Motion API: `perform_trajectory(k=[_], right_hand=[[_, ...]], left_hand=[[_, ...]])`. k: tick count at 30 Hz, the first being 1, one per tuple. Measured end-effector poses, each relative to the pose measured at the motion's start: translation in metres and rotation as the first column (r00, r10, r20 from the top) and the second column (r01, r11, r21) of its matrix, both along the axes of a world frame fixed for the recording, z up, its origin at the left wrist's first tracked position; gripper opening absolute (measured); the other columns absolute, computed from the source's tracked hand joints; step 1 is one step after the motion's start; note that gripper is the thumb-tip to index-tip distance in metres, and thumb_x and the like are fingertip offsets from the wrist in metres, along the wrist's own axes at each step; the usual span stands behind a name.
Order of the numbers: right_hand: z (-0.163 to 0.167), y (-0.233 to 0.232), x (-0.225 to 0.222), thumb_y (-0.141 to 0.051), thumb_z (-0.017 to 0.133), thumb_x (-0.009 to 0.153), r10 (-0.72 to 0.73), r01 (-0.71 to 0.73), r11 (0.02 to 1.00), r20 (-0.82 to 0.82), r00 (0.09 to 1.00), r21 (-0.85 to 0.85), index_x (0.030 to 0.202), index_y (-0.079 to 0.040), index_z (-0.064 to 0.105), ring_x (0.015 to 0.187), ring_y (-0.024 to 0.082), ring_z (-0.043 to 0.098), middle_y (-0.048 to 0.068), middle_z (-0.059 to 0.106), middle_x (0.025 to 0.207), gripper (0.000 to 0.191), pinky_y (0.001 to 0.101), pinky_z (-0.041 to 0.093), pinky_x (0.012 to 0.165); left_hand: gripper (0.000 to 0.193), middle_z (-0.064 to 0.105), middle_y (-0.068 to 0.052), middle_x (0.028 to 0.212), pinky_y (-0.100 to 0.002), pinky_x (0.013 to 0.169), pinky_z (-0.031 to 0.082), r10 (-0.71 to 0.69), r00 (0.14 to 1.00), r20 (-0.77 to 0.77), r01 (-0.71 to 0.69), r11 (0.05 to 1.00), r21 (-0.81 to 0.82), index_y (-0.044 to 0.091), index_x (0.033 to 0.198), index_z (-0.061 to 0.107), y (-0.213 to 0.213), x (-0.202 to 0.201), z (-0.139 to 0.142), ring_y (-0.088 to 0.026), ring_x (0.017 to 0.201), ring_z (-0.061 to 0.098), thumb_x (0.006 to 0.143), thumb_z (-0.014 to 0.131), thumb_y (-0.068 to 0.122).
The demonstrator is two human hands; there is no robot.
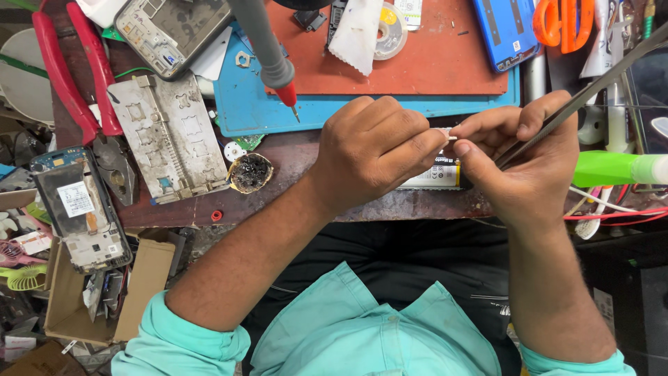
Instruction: The person works on a disassembled mobile phone, applying adhesive to the battery area using a tube and tweezers. They then handle the phone's back cover, peeling off a protective film and wiping the surface with a cloth before placing it aside.
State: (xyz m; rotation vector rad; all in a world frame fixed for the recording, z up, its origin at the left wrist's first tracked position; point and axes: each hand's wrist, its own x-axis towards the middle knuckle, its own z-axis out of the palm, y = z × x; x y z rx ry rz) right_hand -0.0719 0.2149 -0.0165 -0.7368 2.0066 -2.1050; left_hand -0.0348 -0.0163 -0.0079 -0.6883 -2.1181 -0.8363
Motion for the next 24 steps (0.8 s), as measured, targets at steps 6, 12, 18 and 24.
perform_trajectory(k=[6,12,18,24], right_hand=[[0.0029,-0.0043,0.0007,0.018,0.069,0.098,-0.046,0.046,0.998,0.010,0.999,0.040,0.114,-0.011,0.028,0.092,0.022,0.073,0.026,0.068,0.104,0.053,0.0270,0.062,0.078],[0.0025,-0.0030,0.0021,0.018,0.069,0.098,-0.059,0.058,0.997,0.018,0.998,0.043,0.110,-0.011,0.028,0.090,0.021,0.073,0.025,0.068,0.103,0.052,0.0251,0.062,0.075],[-0.0006,0.0002,0.0017,0.017,0.071,0.098,-0.070,0.069,0.997,0.019,0.997,0.045,0.109,-0.011,0.028,0.084,0.017,0.071,0.024,0.068,0.100,0.052,0.0220,0.058,0.069],[-0.0053,0.0044,0.0011,0.016,0.072,0.098,-0.078,0.076,0.997,0.070,0.995,0.025,0.112,-0.012,0.028,0.079,0.015,0.069,0.023,0.068,0.098,0.054,0.0204,0.056,0.066]], left_hand=[[0.017,0.063,0.003,0.093,-0.033,0.068,0.045,-0.006,1.000,-0.010,0.006,1.000,0.007,0.011,0.103,0.070,0.0004,0.0004,0.0005,-0.015,0.083,0.060,0.096,0.084,0.017],[0.017,0.063,0.003,0.093,-0.034,0.068,0.045,-0.012,1.000,-0.024,0.013,1.000,0.012,0.010,0.104,0.070,0.0003,0.0005,-0.0003,-0.015,0.083,0.061,0.096,0.084,0.017],[0.018,0.063,0.002,0.094,-0.034,0.067,0.045,-0.026,0.999,-0.034,0.026,0.999,0.025,0.010,0.105,0.070,0.0021,-0.0003,-0.0019,-0.015,0.083,0.061,0.096,0.084,0.016],[0.018,0.063,0.002,0.096,-0.034,0.067,0.046,-0.034,0.999,-0.042,0.033,0.999,-0.013,0.010,0.107,0.070,0.0009,-0.0003,-0.0026,-0.016,0.085,0.061,0.094,0.081,0.017]])
